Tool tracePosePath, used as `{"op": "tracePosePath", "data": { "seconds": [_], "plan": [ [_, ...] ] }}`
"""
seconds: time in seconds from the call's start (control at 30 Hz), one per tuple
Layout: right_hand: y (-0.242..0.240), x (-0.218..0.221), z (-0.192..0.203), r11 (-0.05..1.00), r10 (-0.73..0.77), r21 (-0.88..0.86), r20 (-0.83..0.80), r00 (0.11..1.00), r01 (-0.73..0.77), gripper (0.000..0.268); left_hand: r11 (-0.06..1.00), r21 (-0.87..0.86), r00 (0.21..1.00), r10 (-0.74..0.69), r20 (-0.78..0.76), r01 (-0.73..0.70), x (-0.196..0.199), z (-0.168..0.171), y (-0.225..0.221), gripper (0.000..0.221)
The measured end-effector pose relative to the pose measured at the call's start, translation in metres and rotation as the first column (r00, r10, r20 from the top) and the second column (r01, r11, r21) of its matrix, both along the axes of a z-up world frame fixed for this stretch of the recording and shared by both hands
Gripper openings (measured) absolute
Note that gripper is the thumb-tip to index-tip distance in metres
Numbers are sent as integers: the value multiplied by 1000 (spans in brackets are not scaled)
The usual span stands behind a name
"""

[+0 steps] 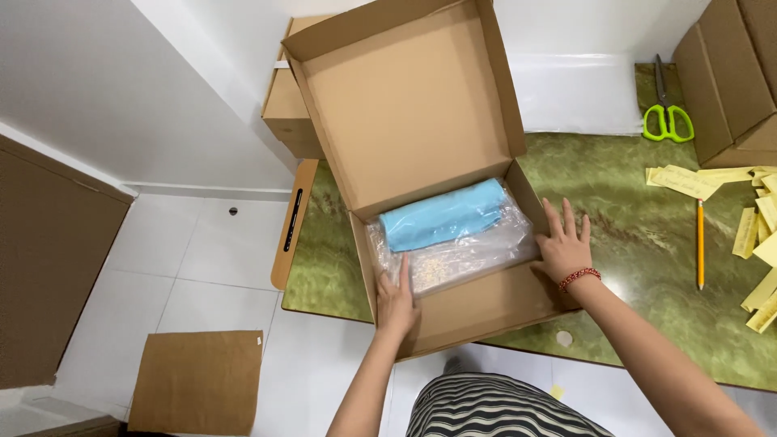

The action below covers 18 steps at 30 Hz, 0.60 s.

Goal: The recorder is unboxing a blue garment, removing it from a plastic bag inside a cardboard box, and handling packaging ribbons.

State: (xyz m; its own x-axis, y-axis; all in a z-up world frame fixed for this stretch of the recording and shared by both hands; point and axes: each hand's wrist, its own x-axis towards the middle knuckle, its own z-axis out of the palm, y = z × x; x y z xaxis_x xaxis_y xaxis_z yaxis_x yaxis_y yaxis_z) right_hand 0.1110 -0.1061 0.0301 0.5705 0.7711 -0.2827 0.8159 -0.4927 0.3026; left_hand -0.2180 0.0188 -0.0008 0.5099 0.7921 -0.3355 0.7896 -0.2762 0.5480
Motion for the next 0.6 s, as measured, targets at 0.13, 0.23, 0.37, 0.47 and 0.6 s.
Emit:
{"op": "tracePosePath", "data": {
  "seconds": [0.13, 0.23, 0.37, 0.47, 0.6],
  "plan": [
    [-8, 20, -37, 993, 12, 118, 34, 999, -16, 42, 989, 143, 993, -24, -114, 40, -4, -1, -8, 105],
    [-9, 38, -47, 910, 24, 413, -116, 993, 27, 26, 985, 168, 999, 44, -13, -41, -5, 28, -1, 106],
    [6, 76, -45, 755, 93, 651, -232, 968, 84, 23, 966, 150, 960, 175, 219, -210, -9, 64, 27, 106],
    [31, 66, -3, 733, 94, 659, -339, 936, 165, 25, 947, 161, 905, 202, 375, -278, -17, 69, 57, 108],
    [53, 54, 41, 661, 109, 693, -467, 878, 286, 33, 944, 49, 862, 274, 426, -325, -13, 94, 82, 105]
  ]
}}
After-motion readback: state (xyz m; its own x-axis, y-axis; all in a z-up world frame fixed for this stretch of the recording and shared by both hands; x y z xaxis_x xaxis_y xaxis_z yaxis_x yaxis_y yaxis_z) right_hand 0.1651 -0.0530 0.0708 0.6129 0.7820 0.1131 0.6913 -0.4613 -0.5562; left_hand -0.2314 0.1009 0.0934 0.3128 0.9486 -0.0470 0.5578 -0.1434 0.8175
